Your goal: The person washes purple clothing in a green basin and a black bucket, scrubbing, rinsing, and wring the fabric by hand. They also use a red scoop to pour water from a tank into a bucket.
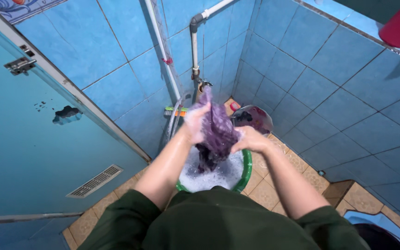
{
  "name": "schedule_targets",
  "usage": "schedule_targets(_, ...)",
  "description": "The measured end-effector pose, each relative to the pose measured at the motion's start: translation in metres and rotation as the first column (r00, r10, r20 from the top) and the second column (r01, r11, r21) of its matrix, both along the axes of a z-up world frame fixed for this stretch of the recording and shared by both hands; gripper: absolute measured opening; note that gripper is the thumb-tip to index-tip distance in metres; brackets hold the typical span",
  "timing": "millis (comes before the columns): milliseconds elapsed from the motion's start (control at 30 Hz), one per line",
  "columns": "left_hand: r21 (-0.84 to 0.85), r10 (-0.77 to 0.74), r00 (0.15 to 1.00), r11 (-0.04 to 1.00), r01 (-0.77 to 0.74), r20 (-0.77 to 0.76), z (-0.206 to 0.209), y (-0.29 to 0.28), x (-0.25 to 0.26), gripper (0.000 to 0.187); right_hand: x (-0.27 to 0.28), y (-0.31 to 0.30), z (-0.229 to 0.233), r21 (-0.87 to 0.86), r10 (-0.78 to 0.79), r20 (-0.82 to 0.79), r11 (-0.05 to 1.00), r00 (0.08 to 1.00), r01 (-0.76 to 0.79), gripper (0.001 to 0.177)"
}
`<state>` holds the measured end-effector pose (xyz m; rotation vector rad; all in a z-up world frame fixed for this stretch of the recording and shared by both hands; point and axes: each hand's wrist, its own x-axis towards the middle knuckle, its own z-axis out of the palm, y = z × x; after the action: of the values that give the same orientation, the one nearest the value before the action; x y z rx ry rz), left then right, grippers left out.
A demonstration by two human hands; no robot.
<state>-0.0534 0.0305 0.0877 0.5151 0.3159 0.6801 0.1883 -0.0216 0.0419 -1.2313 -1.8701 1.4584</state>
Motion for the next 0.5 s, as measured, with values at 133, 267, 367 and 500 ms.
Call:
schedule_targets(133,-0.126,0.221,0.975,0.968,-0.216,0.025,0.000,0.004,-0.012,0.052,0.005,-0.006,0.061,0.080,-0.271,0.113,0.961,0.956,0.263,0.050)
schedule_targets(267,-0.429,0.463,0.885,0.793,-0.433,-0.038,-0.055,0.002,0.033,0.045,-0.055,-0.018,0.066,0.341,-0.087,-0.575,0.878,0.813,0.335,0.042)
schedule_targets(367,-0.307,0.262,0.912,0.938,-0.163,0.317,-0.100,-0.011,0.039,0.038,-0.096,-0.023,0.029,0.788,-0.152,-0.162,0.574,0.975,0.220,0.024)
schedule_targets(500,-0.239,0.114,0.993,0.965,-0.104,0.028,-0.077,-0.006,0.036,0.032,-0.059,0.040,-0.024,0.794,-0.445,0.247,0.602,0.861,0.084,0.026)
